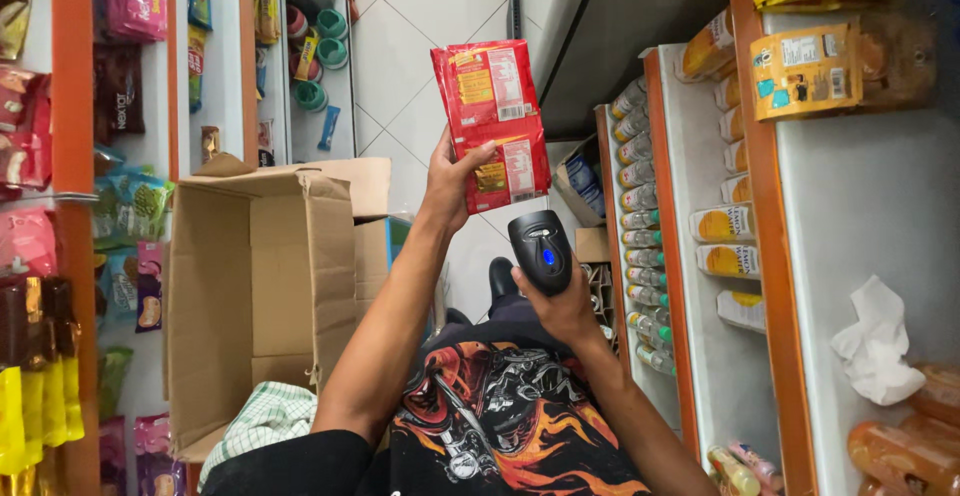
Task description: The person scans items using a handheld scanner and places them into a cardboard box on the floor of a convenience store.
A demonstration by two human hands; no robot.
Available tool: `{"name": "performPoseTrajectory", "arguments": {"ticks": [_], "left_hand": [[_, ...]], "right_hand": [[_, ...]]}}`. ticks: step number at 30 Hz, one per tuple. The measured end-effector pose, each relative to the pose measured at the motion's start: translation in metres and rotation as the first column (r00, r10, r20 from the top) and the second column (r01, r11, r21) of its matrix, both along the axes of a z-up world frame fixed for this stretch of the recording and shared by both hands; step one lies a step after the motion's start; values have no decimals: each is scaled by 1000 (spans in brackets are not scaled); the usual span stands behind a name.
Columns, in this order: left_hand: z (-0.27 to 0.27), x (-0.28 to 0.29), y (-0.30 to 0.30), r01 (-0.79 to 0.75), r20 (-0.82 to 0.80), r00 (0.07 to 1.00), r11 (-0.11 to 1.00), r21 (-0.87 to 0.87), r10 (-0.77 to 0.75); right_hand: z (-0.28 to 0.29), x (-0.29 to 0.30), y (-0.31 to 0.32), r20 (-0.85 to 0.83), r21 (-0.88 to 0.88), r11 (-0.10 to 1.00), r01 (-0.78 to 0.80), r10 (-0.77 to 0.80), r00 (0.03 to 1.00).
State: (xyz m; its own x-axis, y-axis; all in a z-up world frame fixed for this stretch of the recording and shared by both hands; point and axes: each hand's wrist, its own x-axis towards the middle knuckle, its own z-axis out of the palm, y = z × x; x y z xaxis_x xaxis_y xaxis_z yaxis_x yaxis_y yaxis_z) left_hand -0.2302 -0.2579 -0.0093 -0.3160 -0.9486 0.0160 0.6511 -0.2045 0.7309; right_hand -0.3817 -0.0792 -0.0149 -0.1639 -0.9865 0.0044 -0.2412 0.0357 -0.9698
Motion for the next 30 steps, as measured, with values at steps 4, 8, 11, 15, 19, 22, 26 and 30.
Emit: {"name": "performPoseTrajectory", "arguments": {"ticks": [4, 8, 11, 15, 19, 22, 26, 30], "left_hand": [[-6, -4, -4, 2, 41, 999, 999, -32, -1], [-16, -4, -5, 15, 123, 992, 1000, 3, -15], [-21, -4, 0, 68, 158, 985, 997, 21, -70], [-15, -9, 6, 210, 204, 954, 976, 63, -218], [-2, -34, 12, 404, 226, 887, 914, 45, -403], [8, -49, 6, 544, 301, 788, 837, 68, -537], [11, -77, 6, 614, 420, 708, 789, 31, -568], [21, -103, 10, 742, 440, 618, 669, -51, -652]], "right_hand": [[-4, -7, -12, 7, -18, 1000, 4, -4, 1000], [-6, -19, -28, -15, -76, 985, 157, -159, 987], [-8, -37, -47, 26, -168, 948, 270, -269, 963], [-5, -61, -67, 165, -113, 949, 295, -275, 947], [7, -67, -72, 269, -111, 929, 354, -315, 910], [21, -72, -57, 379, -215, 895, 391, -293, 878], [27, -83, -39, 515, -173, 820, 546, -397, 759], [22, -106, -21, 531, -346, 610, 713, -499, 685]]}}
